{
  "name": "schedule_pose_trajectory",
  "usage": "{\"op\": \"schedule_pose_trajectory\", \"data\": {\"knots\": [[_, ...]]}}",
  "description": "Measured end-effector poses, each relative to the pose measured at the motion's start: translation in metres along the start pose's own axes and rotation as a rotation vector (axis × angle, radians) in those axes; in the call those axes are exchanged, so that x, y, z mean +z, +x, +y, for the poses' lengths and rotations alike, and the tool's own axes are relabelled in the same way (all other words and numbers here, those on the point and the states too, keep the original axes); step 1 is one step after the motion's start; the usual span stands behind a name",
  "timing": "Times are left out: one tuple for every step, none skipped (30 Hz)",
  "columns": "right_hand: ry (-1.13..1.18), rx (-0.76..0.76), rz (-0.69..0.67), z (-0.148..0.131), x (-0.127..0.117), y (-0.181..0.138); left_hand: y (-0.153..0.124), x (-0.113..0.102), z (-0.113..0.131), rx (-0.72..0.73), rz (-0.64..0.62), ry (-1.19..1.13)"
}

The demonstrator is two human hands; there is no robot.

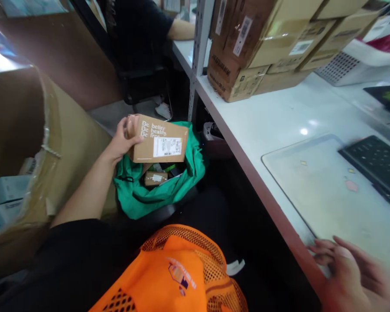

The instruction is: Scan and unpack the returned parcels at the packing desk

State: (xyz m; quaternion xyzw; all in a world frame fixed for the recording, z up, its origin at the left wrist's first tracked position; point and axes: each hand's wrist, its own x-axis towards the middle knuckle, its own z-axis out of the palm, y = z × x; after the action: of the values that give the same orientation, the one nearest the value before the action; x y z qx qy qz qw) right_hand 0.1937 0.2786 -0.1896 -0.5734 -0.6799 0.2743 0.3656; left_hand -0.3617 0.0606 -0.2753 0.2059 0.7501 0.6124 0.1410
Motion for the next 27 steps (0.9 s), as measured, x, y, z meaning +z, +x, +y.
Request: {"op": "schedule_pose_trajectory", "data": {"knots": [[0.075,0.042,0.021,-0.004,-0.002,0.0,-0.008,-0.001,0.021,0.029,-0.058,-0.113],[0.14,0.07,0.025,-0.007,-0.004,0.001,-0.018,0.004,0.044,0.072,-0.12,-0.201],[0.182,0.076,0.017,-0.008,-0.009,0.0,-0.028,0.014,0.067,0.137,-0.184,-0.271],[0.192,0.058,0.006,-0.008,-0.016,0.0,-0.038,0.03,0.088,0.22,-0.241,-0.332],[0.193,0.03,0.02,-0.005,-0.026,0.0,-0.048,0.05,0.108,0.311,-0.289,-0.384],[0.182,0.002,0.06,-0.001,-0.039,0.001,-0.057,0.073,0.126,0.402,-0.328,-0.429],[0.136,-0.017,0.125,0.006,-0.054,0.001,-0.065,0.099,0.14,0.487,-0.36,-0.47],[0.054,-0.022,0.21,0.014,-0.073,0.002,-0.071,0.127,0.152,0.56,-0.389,-0.504],[-0.056,-0.011,0.298,0.024,-0.093,0.003,-0.077,0.156,0.161,0.625,-0.412,-0.531],[-0.183,0.01,0.382,0.034,-0.114,0.004,-0.082,0.186,0.168,0.677,-0.432,-0.552],[-0.311,0.044,0.454,0.045,-0.136,0.005,-0.087,0.216,0.172,0.718,-0.447,-0.564],[-0.426,0.089,0.503,0.057,-0.157,0.005,-0.092,0.245,0.175,0.749,-0.458,-0.568],[-0.518,0.137,0.523,0.069,-0.177,0.005,-0.098,0.273,0.176,0.768,-0.469,-0.561],[-0.589,0.181,0.513,0.081,-0.193,0.006,-0.105,0.299,0.175,0.778,-0.481,-0.544],[-0.647,0.23,0.479,0.093,-0.206,0.007,-0.112,0.322,0.173,0.779,-0.498,-0.516],[-0.691,0.279,0.431,0.103,-0.216,0.009,-0.119,0.342,0.17,0.776,-0.527,-0.478],[-0.72,0.317,0.379,0.112,-0.222,0.011,-0.126,0.359,0.166,0.773,-0.567,-0.436],[-0.736,0.347,0.334,0.119,-0.224,0.013,-0.131,0.372,0.161,0.77,-0.618,-0.396],[-0.742,0.373,0.301,0.125,-0.224,0.016,-0.136,0.382,0.156,0.772,-0.674,-0.363],[-0.743,0.398,0.28,0.128,-0.222,0.019,-0.139,0.39,0.151,0.777,-0.729,-0.341],[-0.746,0.424,0.269,0.129,-0.219,0.023,-0.141,0.394,0.146,0.781,-0.775,-0.331],[-0.754,0.453,0.263,0.129,-0.215,0.026,-0.142,0.397,0.142,0.781,-0.809,-0.33],[-0.769,0.48,0.262,0.128,-0.212,0.029,-0.142,0.399,0.139,0.775,-0.832,-0.333],[-0.789,0.499,0.262,0.125,-0.209,0.032,-0.142,0.399,0.136,0.765,-0.847,-0.338],[-0.812,0.51,0.262,0.122,-0.208,0.035,-0.141,0.399,0.135,0.753,-0.854,-0.347],[-0.833,0.52,0.256,0.119,-0.208,0.037,-0.14,0.399,0.134,0.741,-0.86,-0.355],[-0.854,0.534,0.246,0.116,-0.209,0.038,-0.14,0.399,0.134,0.73,-0.867,-0.363]]}}
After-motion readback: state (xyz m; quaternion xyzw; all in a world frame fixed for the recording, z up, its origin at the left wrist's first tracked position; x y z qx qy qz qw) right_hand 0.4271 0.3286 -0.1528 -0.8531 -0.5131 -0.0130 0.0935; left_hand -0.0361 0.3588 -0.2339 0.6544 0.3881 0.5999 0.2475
